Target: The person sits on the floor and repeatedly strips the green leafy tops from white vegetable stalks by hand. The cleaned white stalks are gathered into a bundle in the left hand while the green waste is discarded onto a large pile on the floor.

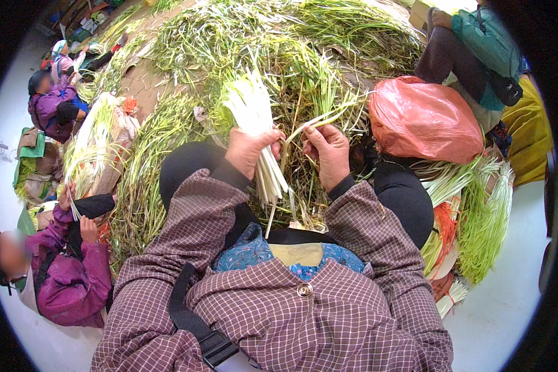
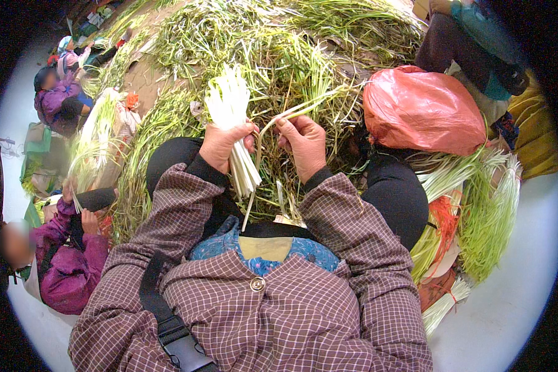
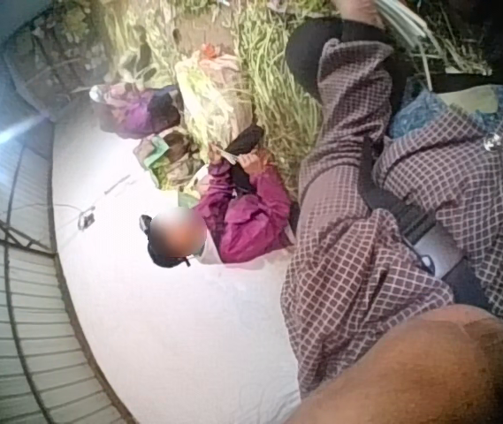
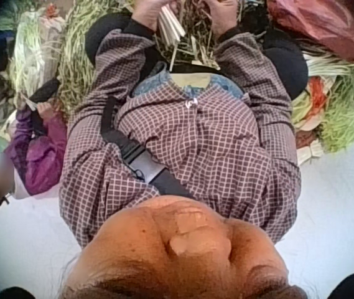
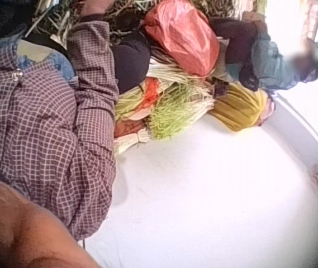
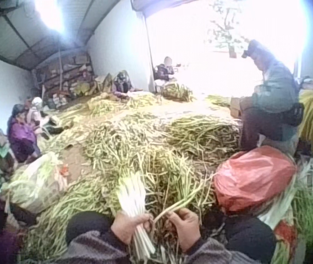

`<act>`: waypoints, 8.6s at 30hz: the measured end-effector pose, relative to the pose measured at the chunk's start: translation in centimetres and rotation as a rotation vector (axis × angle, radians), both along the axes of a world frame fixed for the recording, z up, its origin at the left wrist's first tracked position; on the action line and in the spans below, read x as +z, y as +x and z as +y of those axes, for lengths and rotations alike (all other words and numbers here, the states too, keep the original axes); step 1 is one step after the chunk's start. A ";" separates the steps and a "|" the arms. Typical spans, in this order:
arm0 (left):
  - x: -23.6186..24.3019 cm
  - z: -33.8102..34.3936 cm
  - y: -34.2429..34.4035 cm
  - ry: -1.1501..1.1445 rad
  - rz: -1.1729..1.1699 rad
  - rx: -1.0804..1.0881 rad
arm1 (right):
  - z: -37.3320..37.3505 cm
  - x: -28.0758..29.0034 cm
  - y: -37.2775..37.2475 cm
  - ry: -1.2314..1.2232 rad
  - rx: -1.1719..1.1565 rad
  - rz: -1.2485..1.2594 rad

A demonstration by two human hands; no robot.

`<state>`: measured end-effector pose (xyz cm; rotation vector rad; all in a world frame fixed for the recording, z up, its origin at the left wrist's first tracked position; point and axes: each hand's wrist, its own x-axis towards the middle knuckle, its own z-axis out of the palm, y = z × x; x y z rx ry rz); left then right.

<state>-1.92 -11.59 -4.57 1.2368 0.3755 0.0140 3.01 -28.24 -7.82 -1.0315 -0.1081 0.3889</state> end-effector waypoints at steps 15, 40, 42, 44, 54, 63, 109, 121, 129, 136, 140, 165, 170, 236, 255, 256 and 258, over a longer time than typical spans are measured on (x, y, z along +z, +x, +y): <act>0.9 0.2 0.0 -0.085 0.016 -0.050 | -1.1 -0.1 0.8 0.062 -0.004 0.025; 1.1 -1.2 -0.4 0.197 -0.140 -0.060 | -0.2 0.6 -0.1 -0.205 0.009 -0.068; 0.8 -1.3 -0.5 0.220 -0.122 -0.074 | 0.2 1.6 -0.7 -0.211 0.044 -0.129; 0.3 -1.3 -0.6 0.221 -0.125 -0.058 | 0.1 1.5 -0.7 -0.238 0.047 -0.160; 0.2 -1.3 -0.7 0.106 -0.099 -0.058 | 0.0 0.8 -0.7 -0.188 0.120 -0.129; 0.6 0.0 0.1 0.013 -0.090 0.046 | -1.4 -0.1 -0.1 -0.115 0.129 -0.020; 0.7 1.0 -0.6 0.215 -0.060 -0.355 | -7.0 -3.2 5.9 0.153 -0.372 0.229; 1.3 1.6 -0.5 0.014 -0.051 -0.314 | -6.9 -2.4 4.5 -0.329 0.461 0.104; 1.1 1.8 -0.5 -0.032 -0.035 -0.354 | -2.1 -2.0 1.0 -0.194 0.144 -0.106; 1.1 1.8 -0.8 0.123 -0.010 -0.473 | -3.8 0.4 3.8 -0.741 -0.007 -0.986; 0.8 1.6 -0.7 0.114 -0.020 -0.531 | -3.6 -0.6 3.9 -0.713 0.247 -1.129; -0.9 0.3 -0.8 0.355 0.017 -0.461 | -1.6 1.4 0.4 -0.842 0.403 -0.816; 0.1 0.6 -0.5 0.244 0.064 -0.381 | -0.6 -0.3 -1.0 -0.485 0.045 -0.500; 4.6 10.7 -0.6 -0.975 -0.172 -0.155 | -1.8 -0.7 1.3 -0.482 0.407 -0.422; 4.1 4.2 -0.9 -0.426 -0.041 -0.096 | 4.5 3.6 -2.5 -0.358 0.394 -0.602; 4.1 4.3 -0.9 -0.432 -0.034 -0.117 | 4.4 3.9 -2.6 -0.343 0.444 -0.564; 4.4 4.5 -1.0 -0.460 0.019 -0.134 | 3.9 3.5 -2.8 -0.273 0.528 -0.518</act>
